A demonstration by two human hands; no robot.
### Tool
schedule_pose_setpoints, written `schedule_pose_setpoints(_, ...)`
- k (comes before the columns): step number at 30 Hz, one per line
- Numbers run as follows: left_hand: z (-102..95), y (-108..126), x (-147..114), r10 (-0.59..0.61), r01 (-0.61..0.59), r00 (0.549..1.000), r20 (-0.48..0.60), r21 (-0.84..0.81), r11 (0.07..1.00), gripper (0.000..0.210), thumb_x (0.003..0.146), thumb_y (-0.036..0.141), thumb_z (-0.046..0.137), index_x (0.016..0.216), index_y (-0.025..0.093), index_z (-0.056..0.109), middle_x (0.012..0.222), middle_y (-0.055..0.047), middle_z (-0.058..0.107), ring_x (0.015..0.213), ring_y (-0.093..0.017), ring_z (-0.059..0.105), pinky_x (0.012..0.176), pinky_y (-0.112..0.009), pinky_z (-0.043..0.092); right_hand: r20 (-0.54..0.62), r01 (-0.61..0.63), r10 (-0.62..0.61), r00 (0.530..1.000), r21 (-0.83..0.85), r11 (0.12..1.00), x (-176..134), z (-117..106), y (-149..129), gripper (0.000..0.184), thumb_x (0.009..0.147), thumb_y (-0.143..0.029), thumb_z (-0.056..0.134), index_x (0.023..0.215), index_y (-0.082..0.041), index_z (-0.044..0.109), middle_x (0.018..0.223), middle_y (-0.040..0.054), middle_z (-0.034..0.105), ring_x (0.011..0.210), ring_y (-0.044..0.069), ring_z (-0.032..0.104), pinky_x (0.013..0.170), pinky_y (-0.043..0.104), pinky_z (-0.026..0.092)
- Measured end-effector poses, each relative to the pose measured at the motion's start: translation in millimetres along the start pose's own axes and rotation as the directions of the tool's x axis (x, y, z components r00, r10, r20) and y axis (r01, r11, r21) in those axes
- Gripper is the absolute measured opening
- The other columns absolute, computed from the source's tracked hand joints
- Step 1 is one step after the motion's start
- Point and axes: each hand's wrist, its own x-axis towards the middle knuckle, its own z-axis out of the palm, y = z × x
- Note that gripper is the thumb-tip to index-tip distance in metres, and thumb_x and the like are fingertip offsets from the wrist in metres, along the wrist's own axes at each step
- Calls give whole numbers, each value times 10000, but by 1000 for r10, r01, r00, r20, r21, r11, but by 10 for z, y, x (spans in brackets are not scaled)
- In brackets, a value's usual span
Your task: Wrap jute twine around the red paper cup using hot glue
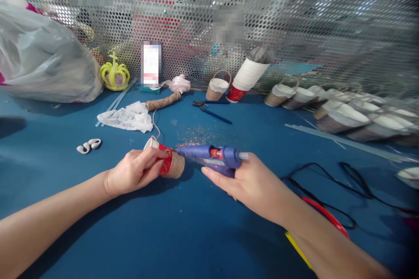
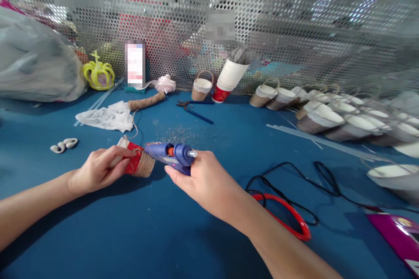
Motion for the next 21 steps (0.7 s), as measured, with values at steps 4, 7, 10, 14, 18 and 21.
schedule_pose_setpoints(4, 17, -13, -10, -53, 52, 998, -32, -35, 998, 142, 854, 105, 424, 958, 148, 511, 432, 124, 320, 337, -49, 344, 404, -135, 350, 28, -19, 19, 999, -13, 1000, -59, -18, -31, 245, 781, -296, 529, 574, -201, 438, 487, -61, 392, 447, 81, 304, 423, 210, 335)
schedule_pose_setpoints(7, 27, -22, -17, -95, 92, 994, -44, -65, 994, 131, 856, 111, 425, 945, 142, 517, 430, 129, 289, 343, -45, 320, 402, -129, 349, 43, -52, 53, 998, -26, 998, -93, -8, -72, 240, 772, -290, 538, 571, -198, 444, 496, -60, 388, 458, 80, 294, 422, 206, 332)
schedule_pose_setpoints(10, 23, -16, -15, -146, 144, 989, -33, -70, 987, 125, 859, 123, 425, 940, 141, 518, 426, 129, 315, 350, -43, 327, 412, -127, 363, 33, -59, 60, 998, -34, 998, -113, 11, -103, 232, 760, -283, 549, 568, -196, 451, 499, -59, 412, 459, 81, 313, 427, 202, 346)
schedule_pose_setpoints(14, 8, 8, -10, -196, 195, 980, -18, -52, 980, 123, 859, 130, 411, 928, 138, 513, 447, 107, 442, 372, -40, 381, 452, -125, 406, 26, -5, 6, 1000, -41, 999, -125, 30, -105, 198, 757, -260, 555, 589, -199, 471, 519, -60, 465, 474, 84, 369, 459, 196, 374)
schedule_pose_setpoints(18, 11, 7, -12, -215, 214, 977, -15, -35, 976, 126, 863, 155, 404, 920, 139, 515, 447, 100, 458, 375, -45, 388, 458, -133, 417, 13, 26, -25, 1000, -64, 998, -130, 50, -100, 170, 757, -241, 560, 610, -201, 485, 541, -60, 502, 483, 84, 398, 478, 202, 380)
schedule_pose_setpoints(21, 15, -2, -11, -223, 222, 975, -14, -43, 974, 128, 862, 160, 403, 921, 148, 516, 441, 105, 443, 371, -47, 384, 451, -137, 412, 26, 14, -12, 1000, -53, 998, -133, 50, -106, 174, 756, -259, 558, 605, -204, 489, 542, -54, 519, 481, 89, 410, 473, 211, 381)
